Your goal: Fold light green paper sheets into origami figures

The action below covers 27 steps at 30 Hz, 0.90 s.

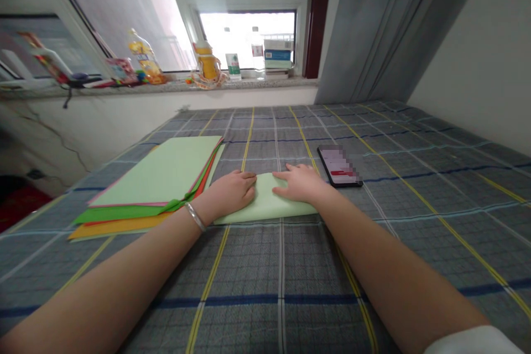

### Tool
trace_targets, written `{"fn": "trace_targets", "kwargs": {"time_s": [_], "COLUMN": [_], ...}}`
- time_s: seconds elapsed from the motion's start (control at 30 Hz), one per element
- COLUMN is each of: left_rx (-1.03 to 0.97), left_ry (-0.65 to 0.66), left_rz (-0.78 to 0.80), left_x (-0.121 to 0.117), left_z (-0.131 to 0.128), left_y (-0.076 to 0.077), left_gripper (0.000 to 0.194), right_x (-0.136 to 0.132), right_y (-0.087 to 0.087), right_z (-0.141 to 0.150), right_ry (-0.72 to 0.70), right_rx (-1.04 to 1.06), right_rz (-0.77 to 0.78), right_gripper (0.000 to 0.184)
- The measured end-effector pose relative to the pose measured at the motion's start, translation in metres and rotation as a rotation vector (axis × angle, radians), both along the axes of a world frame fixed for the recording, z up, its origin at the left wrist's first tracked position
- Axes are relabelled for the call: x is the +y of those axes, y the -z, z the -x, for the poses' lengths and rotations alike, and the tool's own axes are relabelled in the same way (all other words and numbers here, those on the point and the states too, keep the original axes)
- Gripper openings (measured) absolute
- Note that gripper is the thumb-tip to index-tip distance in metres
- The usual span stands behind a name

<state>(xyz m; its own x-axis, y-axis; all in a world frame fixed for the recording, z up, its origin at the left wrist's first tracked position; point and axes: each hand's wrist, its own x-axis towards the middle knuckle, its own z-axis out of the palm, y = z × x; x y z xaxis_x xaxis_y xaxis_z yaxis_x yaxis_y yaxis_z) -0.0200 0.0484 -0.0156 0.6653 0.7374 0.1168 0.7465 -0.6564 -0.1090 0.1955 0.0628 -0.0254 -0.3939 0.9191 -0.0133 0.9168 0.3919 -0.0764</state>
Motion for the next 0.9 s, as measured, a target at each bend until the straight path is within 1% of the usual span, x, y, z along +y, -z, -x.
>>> {"fn": "trace_targets", "kwargs": {"time_s": [0.17, 0.27, 0.37, 0.53, 0.67, 0.73, 0.8, 0.9], "left_rx": [0.028, 0.044, 0.040, 0.050, 0.059, 0.059, 0.053, 0.029], "left_ry": [-0.099, -0.098, -0.088, -0.106, -0.131, -0.139, -0.146, -0.159], "left_rz": [-0.035, -0.100, -0.132, -0.137, -0.150, -0.156, -0.159, -0.153], "left_x": [-0.010, -0.016, -0.021, -0.025, -0.027, -0.029, -0.031, -0.031], "left_z": [-0.007, -0.008, -0.007, -0.007, -0.008, -0.009, -0.009, -0.006], "left_y": [0.002, 0.004, 0.006, 0.012, 0.017, 0.019, 0.020, 0.022], "left_gripper": [0.036, 0.037, 0.044, 0.059, 0.062, 0.061, 0.060, 0.058], "right_x": [-0.012, -0.013, -0.014, -0.017, -0.022, -0.024, -0.025, -0.024], "right_y": [0.003, 0.006, 0.008, 0.011, 0.010, 0.009, 0.009, 0.010], "right_z": [0.011, 0.011, 0.010, 0.012, 0.015, 0.015, 0.014, 0.012], "right_ry": [0.042, 0.049, 0.040, 0.035, 0.023, -0.022, -0.117, -0.269], "right_rx": [-0.005, -0.002, -0.008, -0.015, -0.019, -0.021, -0.020, 0.016], "right_rz": [0.027, 0.041, 0.052, 0.050, 0.010, -0.050, -0.100, -0.065], "right_gripper": [0.086, 0.097, 0.101, 0.104, 0.101, 0.095, 0.089, 0.091]}}
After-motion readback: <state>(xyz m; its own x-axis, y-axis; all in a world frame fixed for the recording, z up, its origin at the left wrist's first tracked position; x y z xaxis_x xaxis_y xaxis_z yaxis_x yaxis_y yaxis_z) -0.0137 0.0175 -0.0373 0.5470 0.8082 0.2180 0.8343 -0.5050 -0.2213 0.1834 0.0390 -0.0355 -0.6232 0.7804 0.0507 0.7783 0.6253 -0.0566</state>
